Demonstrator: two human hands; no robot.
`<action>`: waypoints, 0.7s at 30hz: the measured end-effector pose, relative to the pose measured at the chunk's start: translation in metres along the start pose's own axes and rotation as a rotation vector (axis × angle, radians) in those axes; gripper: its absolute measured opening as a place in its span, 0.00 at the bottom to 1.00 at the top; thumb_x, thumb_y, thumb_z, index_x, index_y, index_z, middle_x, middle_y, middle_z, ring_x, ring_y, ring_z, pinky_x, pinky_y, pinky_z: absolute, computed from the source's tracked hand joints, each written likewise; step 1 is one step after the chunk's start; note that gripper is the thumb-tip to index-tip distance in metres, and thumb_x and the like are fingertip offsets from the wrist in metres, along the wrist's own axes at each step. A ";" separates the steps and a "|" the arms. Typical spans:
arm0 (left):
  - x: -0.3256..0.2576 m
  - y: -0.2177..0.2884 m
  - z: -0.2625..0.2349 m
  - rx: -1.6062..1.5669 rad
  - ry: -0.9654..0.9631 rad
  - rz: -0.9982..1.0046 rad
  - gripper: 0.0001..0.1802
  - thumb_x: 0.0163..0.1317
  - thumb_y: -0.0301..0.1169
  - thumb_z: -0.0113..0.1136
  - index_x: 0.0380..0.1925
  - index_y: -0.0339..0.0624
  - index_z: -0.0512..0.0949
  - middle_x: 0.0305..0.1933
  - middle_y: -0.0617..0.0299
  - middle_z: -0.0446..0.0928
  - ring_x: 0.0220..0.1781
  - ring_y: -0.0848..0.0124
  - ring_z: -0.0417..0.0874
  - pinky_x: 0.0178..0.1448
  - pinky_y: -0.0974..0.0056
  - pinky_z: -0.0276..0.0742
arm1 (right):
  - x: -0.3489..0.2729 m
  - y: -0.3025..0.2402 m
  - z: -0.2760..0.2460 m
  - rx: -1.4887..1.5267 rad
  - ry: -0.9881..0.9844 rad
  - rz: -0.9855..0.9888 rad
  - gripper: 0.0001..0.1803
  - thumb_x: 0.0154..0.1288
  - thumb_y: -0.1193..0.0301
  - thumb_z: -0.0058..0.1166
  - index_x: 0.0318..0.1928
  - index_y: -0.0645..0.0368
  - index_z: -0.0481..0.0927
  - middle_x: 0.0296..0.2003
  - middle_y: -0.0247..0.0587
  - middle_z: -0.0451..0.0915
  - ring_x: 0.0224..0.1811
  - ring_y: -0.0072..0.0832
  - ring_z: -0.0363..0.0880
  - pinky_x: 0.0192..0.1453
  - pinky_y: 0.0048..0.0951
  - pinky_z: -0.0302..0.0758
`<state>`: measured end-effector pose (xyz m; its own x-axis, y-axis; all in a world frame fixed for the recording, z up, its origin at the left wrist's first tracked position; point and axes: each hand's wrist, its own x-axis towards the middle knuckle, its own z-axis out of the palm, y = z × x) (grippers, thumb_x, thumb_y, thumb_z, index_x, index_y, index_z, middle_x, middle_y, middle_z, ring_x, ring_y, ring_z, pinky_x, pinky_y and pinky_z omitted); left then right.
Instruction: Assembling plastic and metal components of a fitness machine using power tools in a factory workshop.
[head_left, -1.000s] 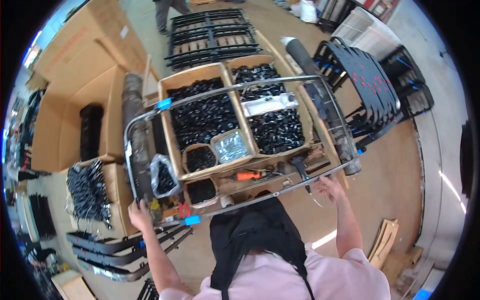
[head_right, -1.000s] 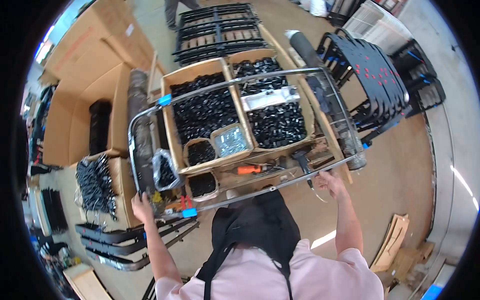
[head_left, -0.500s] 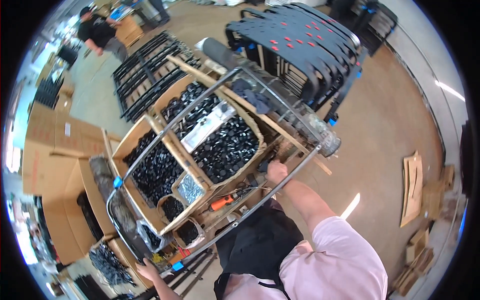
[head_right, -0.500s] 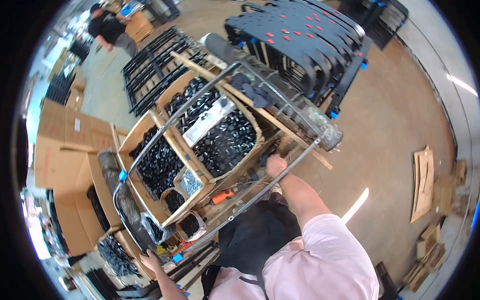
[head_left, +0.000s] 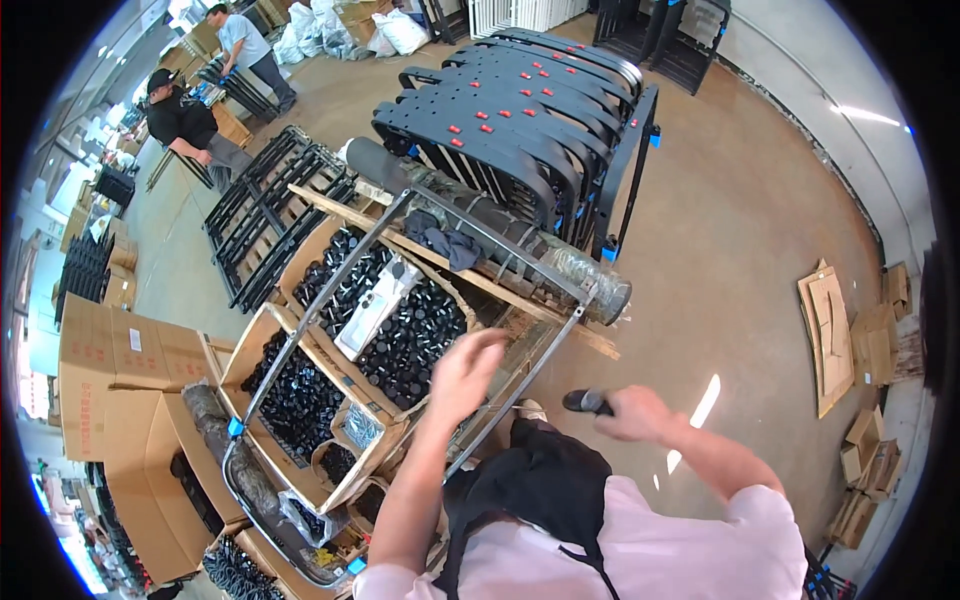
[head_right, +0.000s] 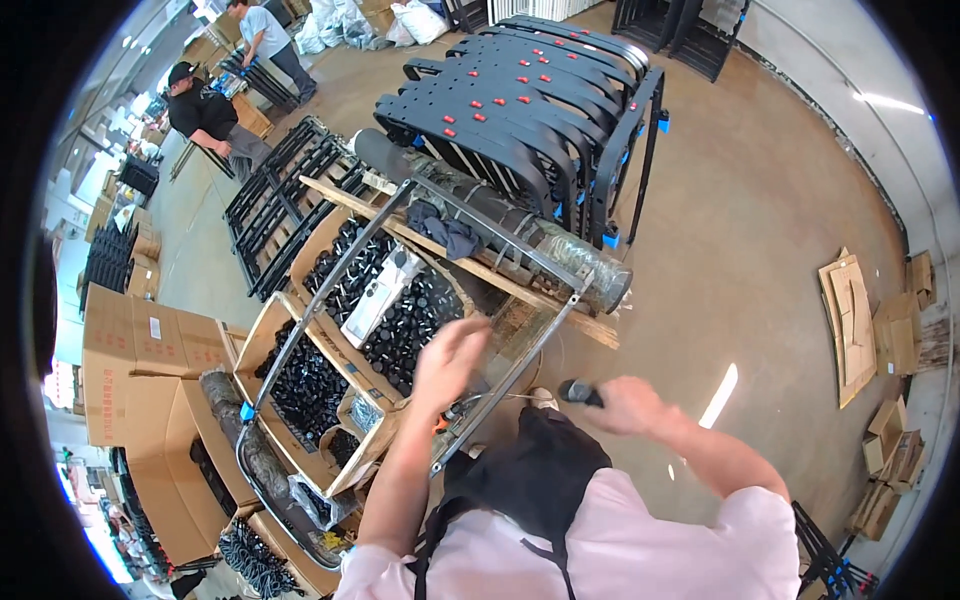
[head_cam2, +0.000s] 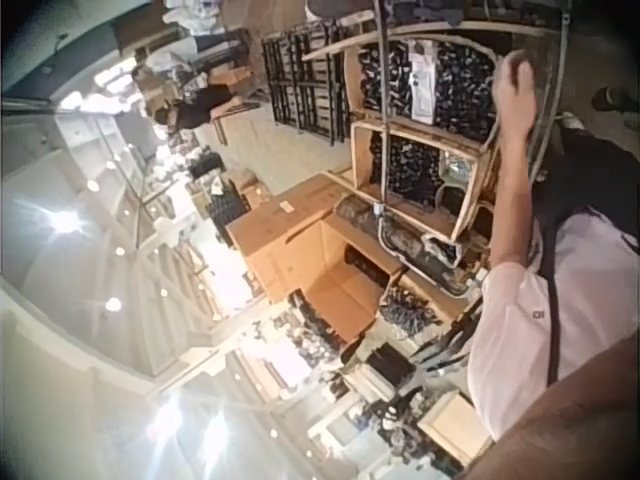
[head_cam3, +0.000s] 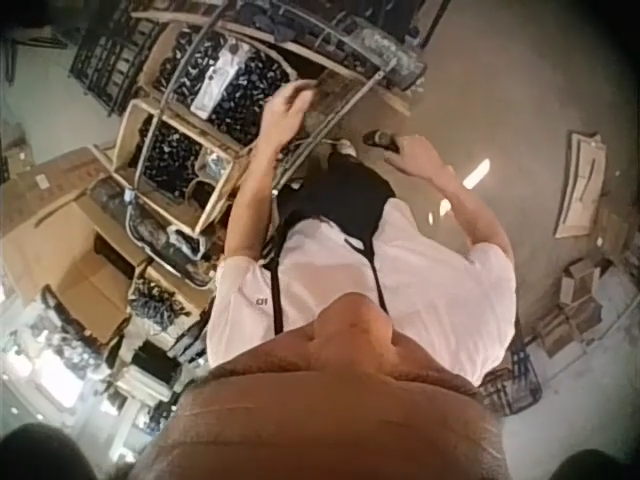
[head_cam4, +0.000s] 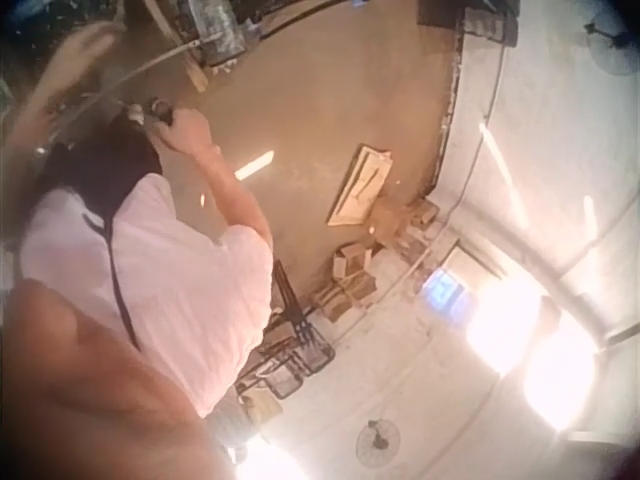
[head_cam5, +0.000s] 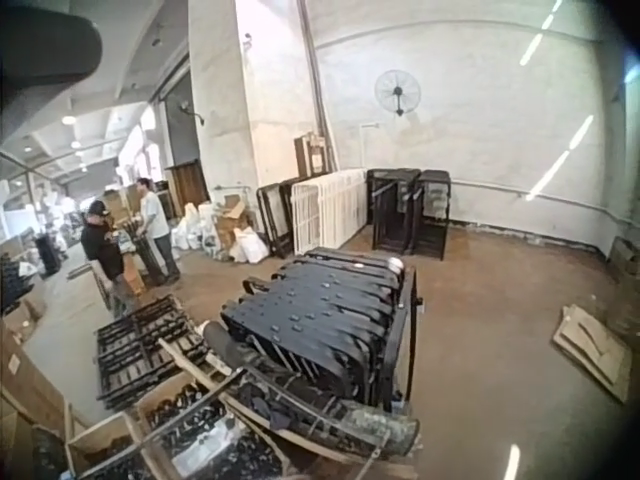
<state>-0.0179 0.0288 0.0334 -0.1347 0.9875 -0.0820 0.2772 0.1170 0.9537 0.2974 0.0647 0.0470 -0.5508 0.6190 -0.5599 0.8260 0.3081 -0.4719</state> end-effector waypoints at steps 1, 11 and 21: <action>0.021 -0.001 0.022 -0.068 -0.110 0.052 0.18 0.79 0.38 0.60 0.60 0.38 0.83 0.56 0.55 0.86 0.57 0.67 0.86 0.64 0.62 0.80 | -0.005 0.004 -0.018 -0.005 0.033 0.043 0.22 0.62 0.55 0.60 0.37 0.66 0.87 0.30 0.64 0.86 0.38 0.60 0.88 0.48 0.56 0.85; 0.124 0.079 0.133 -0.512 -0.480 0.112 0.26 0.77 0.52 0.64 0.55 0.38 0.80 0.47 0.63 0.82 0.50 0.75 0.80 0.54 0.66 0.78 | 0.015 -0.033 -0.160 -0.016 0.287 0.085 0.24 0.65 0.53 0.59 0.34 0.67 0.86 0.28 0.57 0.86 0.34 0.52 0.89 0.43 0.50 0.84; 0.133 0.062 0.131 -0.628 -0.348 0.052 0.17 0.76 0.43 0.66 0.49 0.40 0.82 0.42 0.69 0.80 0.45 0.80 0.77 0.50 0.69 0.75 | 0.043 -0.037 -0.159 -0.028 0.127 0.162 0.23 0.65 0.54 0.56 0.37 0.65 0.88 0.30 0.53 0.88 0.38 0.48 0.90 0.48 0.50 0.85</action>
<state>0.1057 0.1814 0.0443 0.2037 0.9788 -0.0196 -0.3388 0.0893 0.9366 0.2622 0.1947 0.1494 -0.3920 0.7477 -0.5359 0.9067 0.2154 -0.3627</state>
